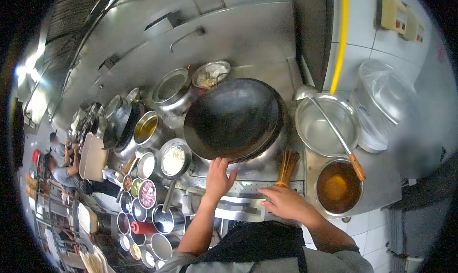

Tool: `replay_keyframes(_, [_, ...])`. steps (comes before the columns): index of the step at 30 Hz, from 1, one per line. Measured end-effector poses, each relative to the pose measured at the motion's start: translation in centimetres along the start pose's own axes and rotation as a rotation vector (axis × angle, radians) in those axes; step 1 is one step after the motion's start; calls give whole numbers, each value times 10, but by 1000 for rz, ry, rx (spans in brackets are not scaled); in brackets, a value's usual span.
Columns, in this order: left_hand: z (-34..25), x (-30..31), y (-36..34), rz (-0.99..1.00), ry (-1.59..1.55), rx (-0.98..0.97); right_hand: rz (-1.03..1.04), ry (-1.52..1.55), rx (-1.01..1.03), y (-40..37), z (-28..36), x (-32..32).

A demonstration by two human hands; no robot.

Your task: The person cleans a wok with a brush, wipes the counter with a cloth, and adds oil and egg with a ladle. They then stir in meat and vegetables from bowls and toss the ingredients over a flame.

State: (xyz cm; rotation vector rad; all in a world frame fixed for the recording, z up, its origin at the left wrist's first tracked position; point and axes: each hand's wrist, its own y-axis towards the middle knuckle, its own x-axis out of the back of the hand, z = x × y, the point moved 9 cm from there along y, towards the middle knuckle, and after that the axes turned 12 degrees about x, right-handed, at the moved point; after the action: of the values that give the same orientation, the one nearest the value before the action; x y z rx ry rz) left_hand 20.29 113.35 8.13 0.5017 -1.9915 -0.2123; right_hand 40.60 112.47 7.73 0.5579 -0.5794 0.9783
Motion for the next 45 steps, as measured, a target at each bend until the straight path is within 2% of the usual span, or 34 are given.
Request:
replay_keyframes(6, [0,6,-4,14,-59,-13,-142,-43,-167,-40,4,15])
replay_keyframes(11, [-4,36,-2,20,-142,-24,-282,-49,-246,-65,23,29])
replay_keyframes(13, [0,44,-7,-22,-175,-30,-434,-175,-300,-86,9,56])
replay_keyframes(14, [7,40,-11,19,-195,-17,-513,-259,-318,-97,5,74])
replay_keyframes(15, [6,48,-21,-21,-186,-19,-644,-331,-283,-107,-6,94])
replay_keyframes(16, [1,58,-28,-66,-177,-32,-796,-254,-333,-122,-26,115])
replay_keyframes(17, [-6,68,-35,-110,-172,-47,-735,-410,-490,-122,-22,139])
replay_keyframes(18, [-3,69,-46,-46,-261,-9,-672,-717,-462,-129,-33,156])
replay_keyframes(21, [0,73,-86,118,-440,26,-596,-860,-609,-153,-88,182])
replay_keyframes(24, [6,76,-131,321,-449,27,-465,-804,-822,-171,-150,186])
replay_keyframes(25, [10,73,-148,409,-433,36,-452,-799,-812,-172,-161,188])
replay_keyframes(28, [23,84,-191,398,-421,-10,-410,-785,-771,-175,-193,194])
replay_keyframes(30, [35,102,-211,408,-420,86,-389,-783,-726,-175,-217,207])
replay_keyframes(33, [51,128,-236,404,-392,196,-242,-977,-529,-165,-249,222])
replay_keyframes(35, [63,145,-250,379,-372,261,-474,-375,-671,-153,-230,187])
replay_keyframes(36, [69,151,-256,363,-349,298,-575,-71,-721,-135,-194,159])
replay_keyframes(38, [81,160,-267,326,-357,360,-650,309,-693,-73,-75,100])
replay_keyframes(40, [91,167,-278,319,-352,398,-668,581,-497,-23,-33,62])
replay_keyframes(42, [96,169,-281,323,-336,392,-574,787,-213,49,58,35])
replay_keyframes(44, [94,177,-277,325,-346,386,-457,1067,-67,105,91,16])
replay_keyframes(45, [94,182,-273,317,-351,386,-408,1155,-60,131,104,3])
